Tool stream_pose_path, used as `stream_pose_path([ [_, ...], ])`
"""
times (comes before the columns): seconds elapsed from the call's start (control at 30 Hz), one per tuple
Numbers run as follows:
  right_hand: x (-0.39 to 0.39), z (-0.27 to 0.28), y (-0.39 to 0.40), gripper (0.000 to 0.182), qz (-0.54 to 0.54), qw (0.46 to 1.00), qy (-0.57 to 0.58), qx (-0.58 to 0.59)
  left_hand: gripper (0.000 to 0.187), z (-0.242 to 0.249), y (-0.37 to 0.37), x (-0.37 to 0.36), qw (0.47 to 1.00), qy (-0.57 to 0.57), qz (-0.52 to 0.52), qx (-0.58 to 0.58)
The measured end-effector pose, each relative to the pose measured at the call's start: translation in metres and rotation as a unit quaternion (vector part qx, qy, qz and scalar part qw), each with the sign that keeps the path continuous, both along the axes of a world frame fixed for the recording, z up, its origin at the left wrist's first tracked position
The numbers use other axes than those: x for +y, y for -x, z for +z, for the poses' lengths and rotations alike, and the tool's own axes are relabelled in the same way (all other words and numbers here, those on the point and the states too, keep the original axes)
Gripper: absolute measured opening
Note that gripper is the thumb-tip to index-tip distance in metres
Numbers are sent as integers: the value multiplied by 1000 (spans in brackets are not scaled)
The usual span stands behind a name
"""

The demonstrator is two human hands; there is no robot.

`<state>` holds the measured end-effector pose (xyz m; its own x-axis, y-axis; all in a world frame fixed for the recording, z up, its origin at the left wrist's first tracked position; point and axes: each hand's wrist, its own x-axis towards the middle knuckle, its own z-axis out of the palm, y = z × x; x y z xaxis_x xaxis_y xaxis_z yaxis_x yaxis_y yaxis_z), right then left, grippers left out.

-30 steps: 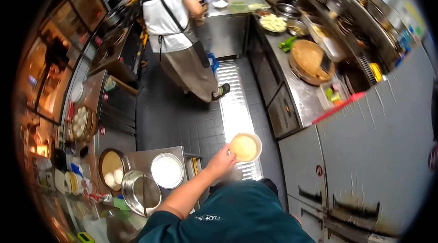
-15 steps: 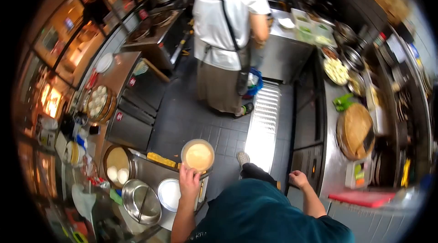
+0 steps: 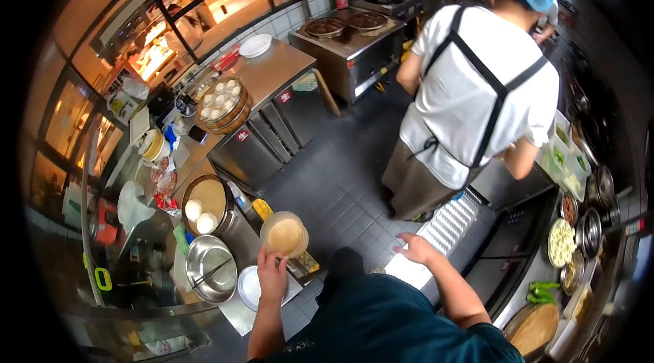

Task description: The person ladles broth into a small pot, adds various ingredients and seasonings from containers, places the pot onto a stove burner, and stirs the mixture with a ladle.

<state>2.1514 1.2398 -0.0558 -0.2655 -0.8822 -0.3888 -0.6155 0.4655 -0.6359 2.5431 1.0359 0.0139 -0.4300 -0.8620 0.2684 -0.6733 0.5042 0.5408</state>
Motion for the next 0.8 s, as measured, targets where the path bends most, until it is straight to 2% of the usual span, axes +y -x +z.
stream_pose_path([
  [0.07,-58,22,9,59,85,994,58,21,22,-2,2,-13,1000,-13,20,17],
  [0.17,-144,62,25,58,152,986,74,1,22,-12,9,-40,999,-10,41,3],
  [0.3,-258,85,69,57,230,967,108,21,23,-3,31,-91,998,0,64,10],
  [0.43,-376,96,126,53,192,973,124,37,25,-3,67,-169,997,-11,66,46],
  [0.57,-471,96,180,56,131,988,64,51,23,4,107,-279,998,-13,21,51],
  [0.63,-498,83,202,58,153,986,41,58,21,12,135,-332,998,-35,-27,44],
  [0.73,-516,75,228,61,133,991,4,18,22,16,180,-407,997,16,-78,22],
  [0.77,-512,70,238,61,111,994,-10,14,22,24,200,-430,994,-36,-97,23],
  [0.8,-512,69,241,60,102,994,-24,13,22,27,217,-452,988,-35,-146,27],
])
